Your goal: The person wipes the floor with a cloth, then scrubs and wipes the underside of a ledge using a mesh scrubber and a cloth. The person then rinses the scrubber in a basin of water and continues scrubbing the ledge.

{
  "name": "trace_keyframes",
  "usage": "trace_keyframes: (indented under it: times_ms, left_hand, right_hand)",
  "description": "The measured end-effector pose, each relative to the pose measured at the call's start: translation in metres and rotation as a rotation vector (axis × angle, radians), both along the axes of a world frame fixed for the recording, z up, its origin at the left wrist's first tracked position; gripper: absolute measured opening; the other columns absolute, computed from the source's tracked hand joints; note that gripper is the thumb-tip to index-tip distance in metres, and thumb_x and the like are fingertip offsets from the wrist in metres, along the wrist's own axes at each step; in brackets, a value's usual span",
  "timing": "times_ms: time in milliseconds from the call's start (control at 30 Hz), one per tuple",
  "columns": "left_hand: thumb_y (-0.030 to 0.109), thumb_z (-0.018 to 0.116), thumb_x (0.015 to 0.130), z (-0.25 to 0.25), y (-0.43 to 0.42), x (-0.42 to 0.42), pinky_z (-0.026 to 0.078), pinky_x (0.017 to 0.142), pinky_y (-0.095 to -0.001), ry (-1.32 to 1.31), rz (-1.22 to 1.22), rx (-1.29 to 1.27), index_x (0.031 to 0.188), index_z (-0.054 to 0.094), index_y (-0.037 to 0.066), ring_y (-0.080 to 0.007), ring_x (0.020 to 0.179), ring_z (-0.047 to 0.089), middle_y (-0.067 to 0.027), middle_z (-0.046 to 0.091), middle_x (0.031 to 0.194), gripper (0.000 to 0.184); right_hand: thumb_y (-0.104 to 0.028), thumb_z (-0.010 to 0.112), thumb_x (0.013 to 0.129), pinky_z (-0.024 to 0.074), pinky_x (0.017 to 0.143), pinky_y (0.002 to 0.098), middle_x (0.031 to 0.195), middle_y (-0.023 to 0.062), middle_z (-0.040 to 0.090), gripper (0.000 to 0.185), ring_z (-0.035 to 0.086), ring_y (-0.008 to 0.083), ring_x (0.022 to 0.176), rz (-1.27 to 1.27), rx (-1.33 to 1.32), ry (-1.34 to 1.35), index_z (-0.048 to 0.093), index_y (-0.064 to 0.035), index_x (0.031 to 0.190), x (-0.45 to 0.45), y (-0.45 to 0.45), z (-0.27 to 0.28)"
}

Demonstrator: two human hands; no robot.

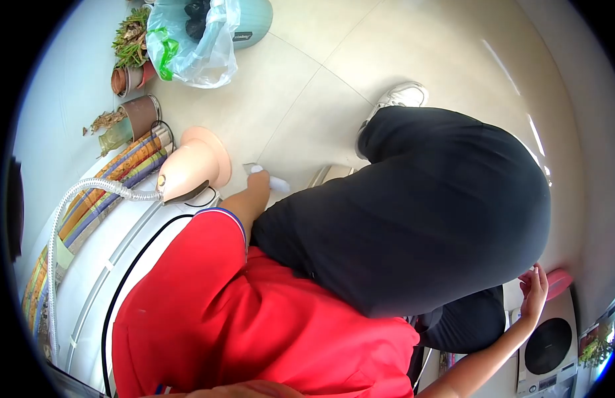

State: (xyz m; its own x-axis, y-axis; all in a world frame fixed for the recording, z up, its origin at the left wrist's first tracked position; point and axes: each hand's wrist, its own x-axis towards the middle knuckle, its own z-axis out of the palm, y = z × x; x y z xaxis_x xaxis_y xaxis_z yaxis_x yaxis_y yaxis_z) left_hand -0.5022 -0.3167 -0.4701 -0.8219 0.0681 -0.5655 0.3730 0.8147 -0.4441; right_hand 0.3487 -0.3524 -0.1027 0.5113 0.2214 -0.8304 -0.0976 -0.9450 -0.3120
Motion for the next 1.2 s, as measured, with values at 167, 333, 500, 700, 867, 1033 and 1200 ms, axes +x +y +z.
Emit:
trace_keyframes:
  times_ms: [167, 333, 500, 700, 867, 1033, 1200]
  left_hand:
    - [0.021, 0.064, 0.078, 0.012, 0.116, 0.159, 0.051, 0.093, -0.0425, -0.251, -0.129, 0.328, 0.119, 0.062, -0.008, -0.0401, 0.110, 0.065, -0.0296, 0.065, 0.117, 0.050]
    - [0.020, 0.076, 0.072, 0.014, 0.262, 0.299, 0.053, 0.081, -0.0387, -0.873, -0.436, 1.066, 0.108, 0.065, 0.001, -0.0275, 0.091, 0.069, -0.0155, 0.072, 0.098, 0.042]
    - [0.019, 0.063, 0.071, 0.099, 0.309, 0.380, 0.052, 0.073, -0.0392, -1.158, -0.315, 1.040, 0.092, 0.069, 0.002, -0.0268, 0.079, 0.068, -0.0157, 0.072, 0.084, 0.028]
    - [0.047, 0.062, 0.082, 0.058, 0.264, 0.307, 0.049, 0.068, -0.0415, -1.271, -0.009, 0.919, 0.079, 0.069, -0.003, -0.0277, 0.071, 0.066, -0.0170, 0.069, 0.073, 0.050]
    - [0.067, 0.044, 0.097, 0.107, 0.299, 0.191, 0.051, 0.083, -0.0356, -1.071, 0.544, 1.183, 0.101, 0.066, -0.005, -0.0196, 0.089, 0.063, -0.0106, 0.068, 0.098, 0.075]
    - [0.071, 0.044, 0.095, 0.201, 0.351, 0.102, 0.050, 0.093, -0.0361, -0.869, 0.552, 1.426, 0.121, 0.059, -0.006, -0.0246, 0.107, 0.063, -0.0141, 0.064, 0.119, 0.082]
    - [0.050, 0.041, 0.101, 0.207, 0.401, 0.057, 0.053, 0.095, -0.0484, -1.143, 0.760, 1.158, 0.126, 0.059, 0.001, -0.0361, 0.106, 0.065, -0.0166, 0.067, 0.117, 0.058]
  right_hand:
    - [-0.029, 0.055, 0.102, 0.0433, 0.066, 0.0219, 0.083, -0.0016, 0.068, 0.033, 0.063, 0.0082, 0.076, -0.027, -0.039, -0.003, 0.062, -0.0082, 0.127, 0.004, -0.005, -0.007]
    - [-0.030, 0.053, 0.103, 0.0421, 0.067, 0.0215, 0.083, -0.0025, 0.068, 0.036, 0.063, 0.0072, 0.078, 0.108, -0.062, -0.111, 0.061, -0.0087, 0.130, -0.014, 0.018, 0.006]
    - [-0.031, 0.052, 0.103, 0.0416, 0.069, 0.0211, 0.083, -0.0031, 0.068, 0.034, 0.062, 0.0061, 0.078, 0.151, -0.028, -0.089, 0.062, -0.0111, 0.129, -0.019, 0.031, 0.010]
    - [-0.031, 0.052, 0.103, 0.0415, 0.065, 0.0201, 0.082, -0.0025, 0.067, 0.034, 0.062, 0.0063, 0.076, 0.197, -0.031, -0.090, 0.062, -0.0108, 0.129, -0.024, 0.041, 0.011]
    - [-0.031, 0.052, 0.102, 0.0413, 0.063, 0.0198, 0.082, -0.0016, 0.067, 0.035, 0.062, 0.0068, 0.075, 0.264, -0.018, -0.099, 0.061, -0.0099, 0.128, -0.026, 0.050, 0.016]
    - [-0.029, 0.051, 0.103, 0.0430, 0.068, 0.0227, 0.082, 0.0000, 0.068, 0.033, 0.063, 0.0090, 0.077, 0.269, 0.048, -0.076, 0.062, -0.0096, 0.127, -0.031, 0.057, 0.029]
    - [-0.030, 0.052, 0.102, 0.0444, 0.067, 0.0243, 0.083, 0.0012, 0.069, 0.033, 0.065, 0.0090, 0.078, 0.308, 0.075, -0.138, 0.064, -0.0088, 0.124, -0.031, 0.061, 0.033]
